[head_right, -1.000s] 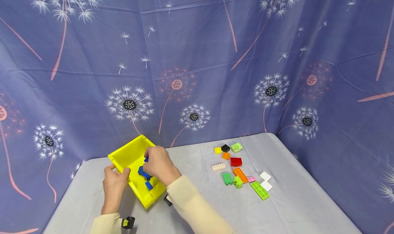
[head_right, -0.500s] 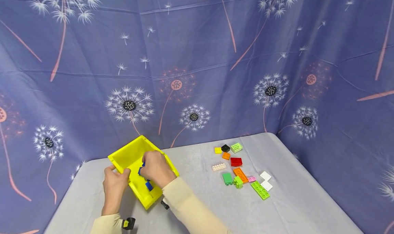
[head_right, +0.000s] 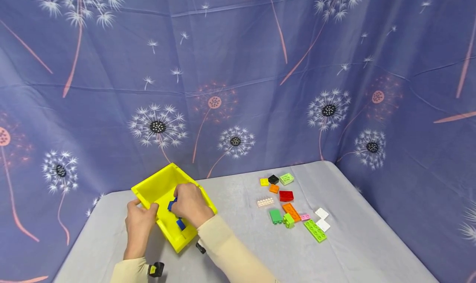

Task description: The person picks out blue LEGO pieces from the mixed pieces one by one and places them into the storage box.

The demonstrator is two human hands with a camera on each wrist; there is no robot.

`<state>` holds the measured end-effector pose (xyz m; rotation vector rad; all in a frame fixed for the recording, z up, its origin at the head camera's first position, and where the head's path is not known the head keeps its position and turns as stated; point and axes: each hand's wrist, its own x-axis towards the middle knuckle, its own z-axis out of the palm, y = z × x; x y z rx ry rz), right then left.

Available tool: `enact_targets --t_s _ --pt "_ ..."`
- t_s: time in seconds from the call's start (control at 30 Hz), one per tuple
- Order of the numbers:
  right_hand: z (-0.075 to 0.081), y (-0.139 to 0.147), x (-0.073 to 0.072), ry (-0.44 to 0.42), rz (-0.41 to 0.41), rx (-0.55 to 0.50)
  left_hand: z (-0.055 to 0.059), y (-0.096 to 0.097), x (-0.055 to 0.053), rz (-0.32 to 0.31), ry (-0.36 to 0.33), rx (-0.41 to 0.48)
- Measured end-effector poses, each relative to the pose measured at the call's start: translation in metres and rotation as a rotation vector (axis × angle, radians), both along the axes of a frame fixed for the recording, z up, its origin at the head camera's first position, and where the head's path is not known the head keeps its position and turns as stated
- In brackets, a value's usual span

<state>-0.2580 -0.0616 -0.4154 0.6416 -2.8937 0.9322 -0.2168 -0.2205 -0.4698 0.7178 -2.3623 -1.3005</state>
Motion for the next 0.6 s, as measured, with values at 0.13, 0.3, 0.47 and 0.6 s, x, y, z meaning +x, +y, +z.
enact_targets --t_s 0.13,0.3,0.47,0.6 --pt "0.0006 -0.0003 -0.0008 0.004 0.005 0.001 0.0003 -0.0008 0.0004 -0.001 -0.002 -0.004" --pt "0.0006 0.0003 -0.0022 -0.008 0.004 -0.003 0.0018 0.0001 0.0004 -0.007 0.002 0.001" --pt "-0.0001 0.0003 -0.0023 -0.021 -0.001 -0.001 0.0024 -0.0001 -0.0004 -0.001 0.008 -0.003" --pt "-0.0017 0.0008 -0.0018 -0.036 0.0 -0.001 0.0015 0.0001 -0.0007 0.001 0.005 0.0"
